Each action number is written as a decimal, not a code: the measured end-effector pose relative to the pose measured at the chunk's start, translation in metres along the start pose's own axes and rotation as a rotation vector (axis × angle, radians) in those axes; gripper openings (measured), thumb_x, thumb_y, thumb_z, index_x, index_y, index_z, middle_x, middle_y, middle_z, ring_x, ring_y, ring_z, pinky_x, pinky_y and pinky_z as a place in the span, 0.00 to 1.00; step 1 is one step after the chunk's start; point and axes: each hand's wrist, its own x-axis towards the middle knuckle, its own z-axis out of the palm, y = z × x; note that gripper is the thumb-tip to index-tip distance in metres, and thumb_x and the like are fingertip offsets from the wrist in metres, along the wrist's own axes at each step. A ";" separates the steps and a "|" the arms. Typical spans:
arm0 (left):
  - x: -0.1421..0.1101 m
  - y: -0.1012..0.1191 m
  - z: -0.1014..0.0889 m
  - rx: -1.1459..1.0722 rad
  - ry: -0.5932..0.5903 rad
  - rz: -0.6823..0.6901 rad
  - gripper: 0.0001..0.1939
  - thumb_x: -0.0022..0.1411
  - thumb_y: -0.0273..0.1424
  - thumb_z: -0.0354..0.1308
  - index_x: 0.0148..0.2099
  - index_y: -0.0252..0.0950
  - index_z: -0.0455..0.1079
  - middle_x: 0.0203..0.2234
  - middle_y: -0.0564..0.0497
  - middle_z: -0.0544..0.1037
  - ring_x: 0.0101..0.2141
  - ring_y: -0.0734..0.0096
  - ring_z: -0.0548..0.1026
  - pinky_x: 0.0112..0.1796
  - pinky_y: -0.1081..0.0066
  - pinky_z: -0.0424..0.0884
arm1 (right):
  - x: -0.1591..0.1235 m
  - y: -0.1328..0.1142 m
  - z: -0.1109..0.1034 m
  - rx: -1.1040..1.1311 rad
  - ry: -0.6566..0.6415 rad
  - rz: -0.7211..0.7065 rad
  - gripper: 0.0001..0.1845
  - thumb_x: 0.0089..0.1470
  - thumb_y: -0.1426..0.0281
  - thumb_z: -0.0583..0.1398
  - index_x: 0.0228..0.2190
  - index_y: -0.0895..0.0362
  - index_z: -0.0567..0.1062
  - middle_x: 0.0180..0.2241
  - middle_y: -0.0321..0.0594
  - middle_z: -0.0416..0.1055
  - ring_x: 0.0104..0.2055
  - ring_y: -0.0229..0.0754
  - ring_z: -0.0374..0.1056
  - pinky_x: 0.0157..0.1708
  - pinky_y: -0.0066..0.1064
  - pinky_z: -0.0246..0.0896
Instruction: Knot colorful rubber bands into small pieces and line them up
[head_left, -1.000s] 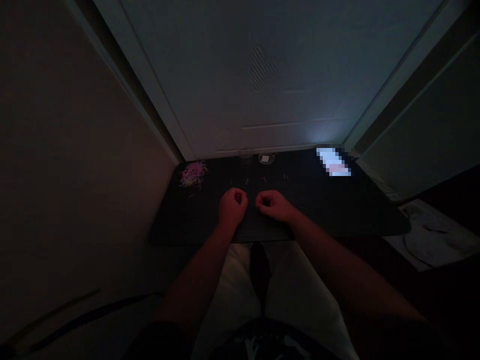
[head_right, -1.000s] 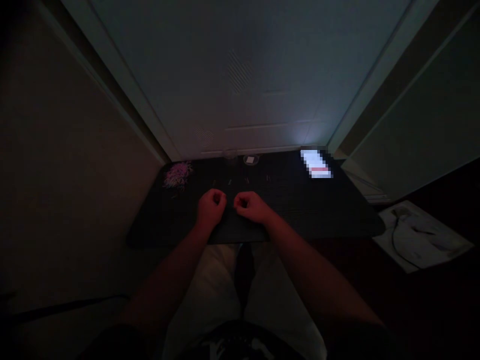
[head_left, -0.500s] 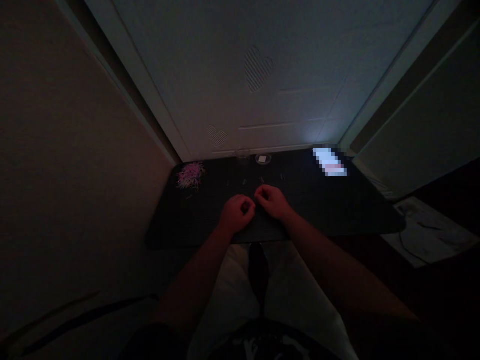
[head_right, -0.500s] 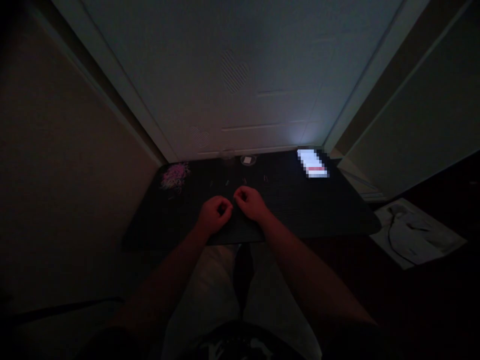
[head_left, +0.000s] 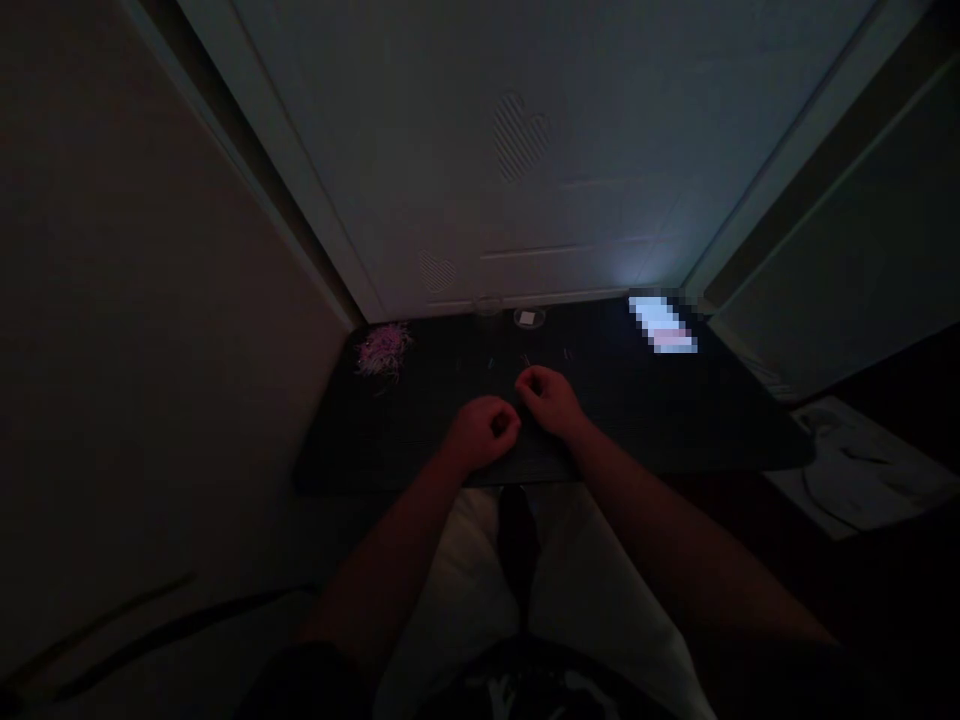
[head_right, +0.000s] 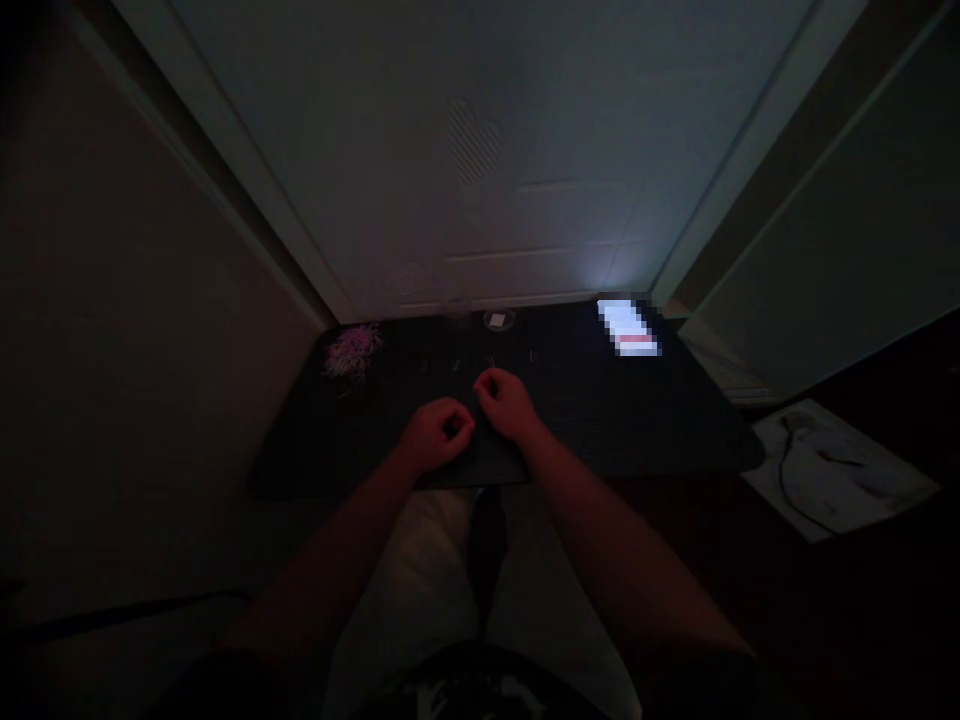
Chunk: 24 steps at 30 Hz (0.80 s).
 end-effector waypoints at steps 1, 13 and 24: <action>-0.001 0.001 0.000 -0.003 -0.008 0.026 0.03 0.54 0.29 0.54 0.30 0.36 0.68 0.24 0.52 0.71 0.28 0.74 0.69 0.32 0.72 0.65 | 0.001 0.001 0.001 -0.009 0.013 0.005 0.05 0.46 0.69 0.55 0.24 0.57 0.68 0.22 0.34 0.64 0.25 0.36 0.60 0.26 0.28 0.54; 0.006 -0.005 0.000 0.047 0.237 -0.258 0.05 0.55 0.32 0.54 0.31 0.36 0.68 0.25 0.52 0.73 0.26 0.75 0.69 0.31 0.73 0.66 | -0.006 -0.005 -0.005 0.029 -0.200 -0.093 0.05 0.46 0.69 0.57 0.24 0.58 0.70 0.22 0.34 0.66 0.25 0.35 0.60 0.27 0.27 0.54; 0.009 -0.011 0.000 0.023 0.328 -0.366 0.05 0.54 0.30 0.53 0.30 0.35 0.67 0.25 0.52 0.74 0.27 0.74 0.70 0.32 0.72 0.67 | 0.000 0.001 -0.005 0.079 -0.009 0.006 0.05 0.47 0.67 0.56 0.25 0.57 0.67 0.21 0.33 0.63 0.24 0.35 0.59 0.26 0.28 0.55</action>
